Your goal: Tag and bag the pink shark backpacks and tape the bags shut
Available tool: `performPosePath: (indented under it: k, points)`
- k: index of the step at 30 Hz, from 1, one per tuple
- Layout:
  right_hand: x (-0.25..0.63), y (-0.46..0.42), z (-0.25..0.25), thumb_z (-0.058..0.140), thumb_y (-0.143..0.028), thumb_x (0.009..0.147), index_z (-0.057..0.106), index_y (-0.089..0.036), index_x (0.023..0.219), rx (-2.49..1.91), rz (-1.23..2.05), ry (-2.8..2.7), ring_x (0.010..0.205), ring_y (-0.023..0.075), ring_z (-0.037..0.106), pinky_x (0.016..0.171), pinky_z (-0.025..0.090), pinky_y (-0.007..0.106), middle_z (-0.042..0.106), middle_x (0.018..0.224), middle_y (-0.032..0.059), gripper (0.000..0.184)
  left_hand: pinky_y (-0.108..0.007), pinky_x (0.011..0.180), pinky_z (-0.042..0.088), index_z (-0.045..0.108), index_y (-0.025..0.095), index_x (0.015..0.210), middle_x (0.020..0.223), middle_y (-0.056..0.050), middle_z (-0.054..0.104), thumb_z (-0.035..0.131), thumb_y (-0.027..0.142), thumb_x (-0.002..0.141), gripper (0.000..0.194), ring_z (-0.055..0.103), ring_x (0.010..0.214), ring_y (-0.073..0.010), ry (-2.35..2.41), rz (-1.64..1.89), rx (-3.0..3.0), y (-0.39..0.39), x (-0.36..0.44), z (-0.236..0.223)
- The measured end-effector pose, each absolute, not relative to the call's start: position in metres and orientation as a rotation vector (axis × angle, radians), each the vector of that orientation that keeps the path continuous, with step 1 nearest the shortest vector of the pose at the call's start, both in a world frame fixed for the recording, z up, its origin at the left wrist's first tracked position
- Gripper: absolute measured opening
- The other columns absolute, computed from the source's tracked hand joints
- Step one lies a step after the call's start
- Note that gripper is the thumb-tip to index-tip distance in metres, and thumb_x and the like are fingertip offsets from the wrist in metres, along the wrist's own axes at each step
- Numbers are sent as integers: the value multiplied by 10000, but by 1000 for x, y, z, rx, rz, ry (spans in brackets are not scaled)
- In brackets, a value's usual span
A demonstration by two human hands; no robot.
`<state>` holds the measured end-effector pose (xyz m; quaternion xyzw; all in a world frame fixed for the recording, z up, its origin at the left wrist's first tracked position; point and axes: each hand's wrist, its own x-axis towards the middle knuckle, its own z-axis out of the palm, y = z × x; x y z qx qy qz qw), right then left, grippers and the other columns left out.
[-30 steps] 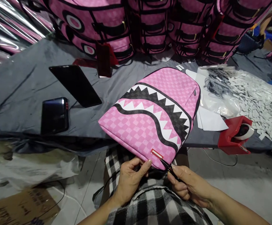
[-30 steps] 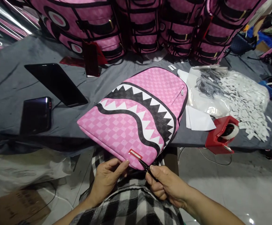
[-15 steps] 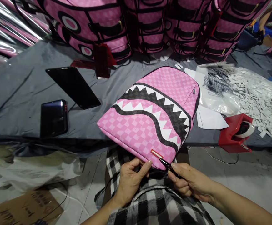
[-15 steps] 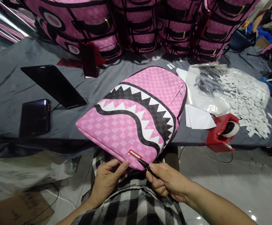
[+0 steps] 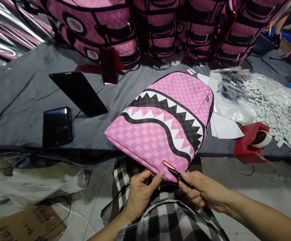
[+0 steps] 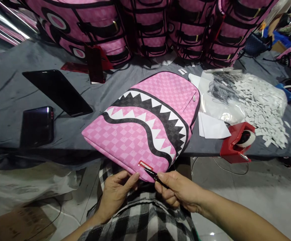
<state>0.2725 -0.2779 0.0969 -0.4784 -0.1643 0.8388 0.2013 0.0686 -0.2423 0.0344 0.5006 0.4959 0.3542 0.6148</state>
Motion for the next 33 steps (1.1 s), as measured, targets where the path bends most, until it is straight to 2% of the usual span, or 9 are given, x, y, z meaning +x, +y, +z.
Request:
performPosePath:
  k: [7, 33]
  points:
    - [267, -276, 101, 646, -823, 726, 425, -206, 731, -1382, 2318, -457, 415, 23, 57, 391, 16, 219, 170, 476, -153, 655, -192, 484, 388, 630, 167, 519, 476, 23, 579, 683, 401, 797, 367, 487, 462, -91, 1115, 827, 1186, -239, 70, 36]
    - [250, -268, 115, 586, -807, 794, 439, -203, 710, -1504, 2182, -580, 413, 38, 80, 397, 54, 223, 179, 466, -144, 627, -193, 511, 411, 674, 159, 576, 517, 23, 583, 686, 430, 813, 360, 482, 499, -92, 1028, 766, 1194, -236, 63, 28]
